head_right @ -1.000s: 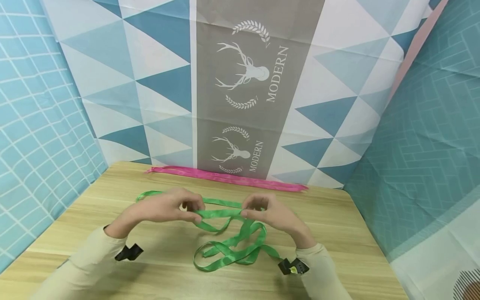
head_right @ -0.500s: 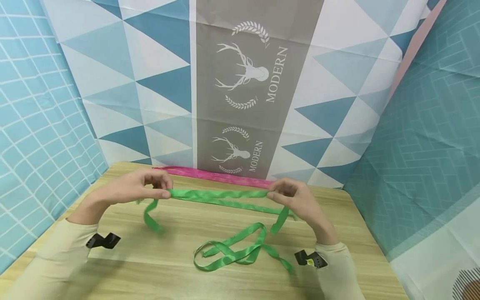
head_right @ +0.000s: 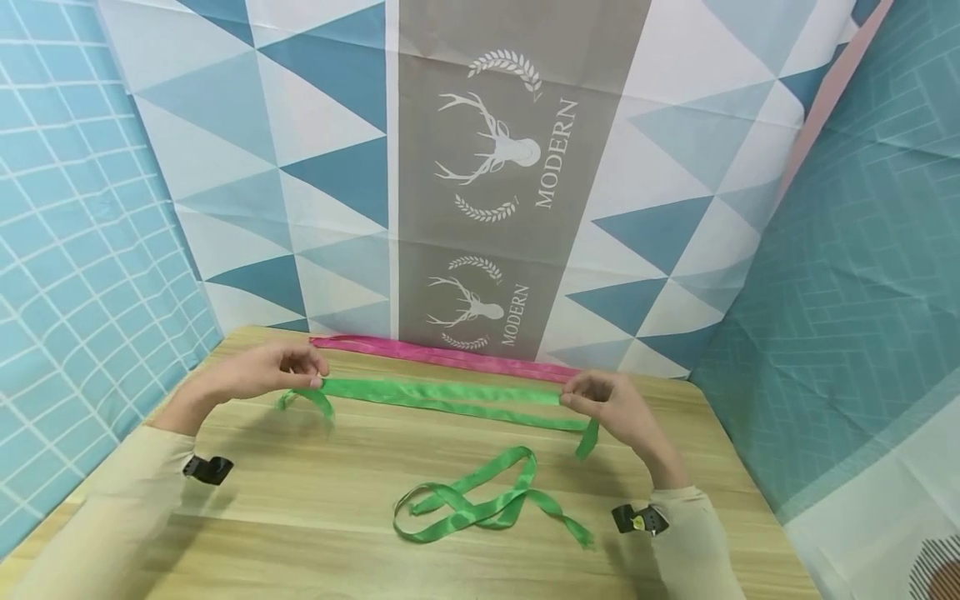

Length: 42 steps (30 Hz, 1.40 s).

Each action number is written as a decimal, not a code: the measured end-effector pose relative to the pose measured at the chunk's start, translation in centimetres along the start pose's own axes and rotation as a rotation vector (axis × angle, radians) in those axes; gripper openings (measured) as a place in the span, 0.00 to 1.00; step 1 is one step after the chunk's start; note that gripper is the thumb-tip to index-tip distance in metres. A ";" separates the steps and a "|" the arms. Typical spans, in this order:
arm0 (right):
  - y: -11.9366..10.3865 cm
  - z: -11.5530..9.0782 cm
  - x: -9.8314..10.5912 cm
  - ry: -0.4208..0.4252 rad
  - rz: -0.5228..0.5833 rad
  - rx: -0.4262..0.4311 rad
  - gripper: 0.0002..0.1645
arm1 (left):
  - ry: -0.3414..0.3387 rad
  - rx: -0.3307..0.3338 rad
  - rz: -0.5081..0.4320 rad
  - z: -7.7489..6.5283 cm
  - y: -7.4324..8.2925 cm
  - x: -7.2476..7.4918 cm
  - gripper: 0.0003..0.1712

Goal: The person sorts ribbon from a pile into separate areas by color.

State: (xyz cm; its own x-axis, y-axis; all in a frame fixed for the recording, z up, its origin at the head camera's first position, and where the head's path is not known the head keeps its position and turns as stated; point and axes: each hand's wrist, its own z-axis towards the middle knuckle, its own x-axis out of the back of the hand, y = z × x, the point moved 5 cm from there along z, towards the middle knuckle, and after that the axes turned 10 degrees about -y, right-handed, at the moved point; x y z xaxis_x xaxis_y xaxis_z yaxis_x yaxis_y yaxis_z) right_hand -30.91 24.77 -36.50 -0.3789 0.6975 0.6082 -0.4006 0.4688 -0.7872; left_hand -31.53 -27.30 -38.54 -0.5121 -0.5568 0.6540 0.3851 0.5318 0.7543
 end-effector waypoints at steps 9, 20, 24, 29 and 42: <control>2.9 -0.1 0.2 0.008 -0.056 -0.044 0.08 | 0.047 0.060 0.231 -0.2 -2.4 0.3 0.03; 7.6 -0.6 0.4 -0.072 -0.147 -0.175 0.06 | 0.030 0.243 0.262 -1.4 -5.8 0.9 0.03; 9.0 -0.7 0.3 -0.105 -0.164 -0.208 0.05 | 0.060 0.273 0.249 -1.7 -7.1 1.3 0.03; 10.3 -1.1 0.3 -0.145 -0.190 -0.238 0.08 | 0.070 0.309 0.244 -2.6 -8.5 1.7 0.02; 11.9 -1.5 0.7 -0.101 -0.179 -0.347 0.06 | 0.108 0.369 0.249 -2.9 -9.4 1.9 0.04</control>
State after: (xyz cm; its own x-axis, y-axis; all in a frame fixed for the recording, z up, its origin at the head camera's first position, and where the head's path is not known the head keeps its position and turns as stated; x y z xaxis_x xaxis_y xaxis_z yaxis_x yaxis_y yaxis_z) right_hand -34.70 31.72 -45.60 -0.4155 0.5396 0.7322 -0.1685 0.7454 -0.6450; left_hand -33.88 -35.19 -44.25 -0.3482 -0.4361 0.8298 0.1771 0.8386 0.5151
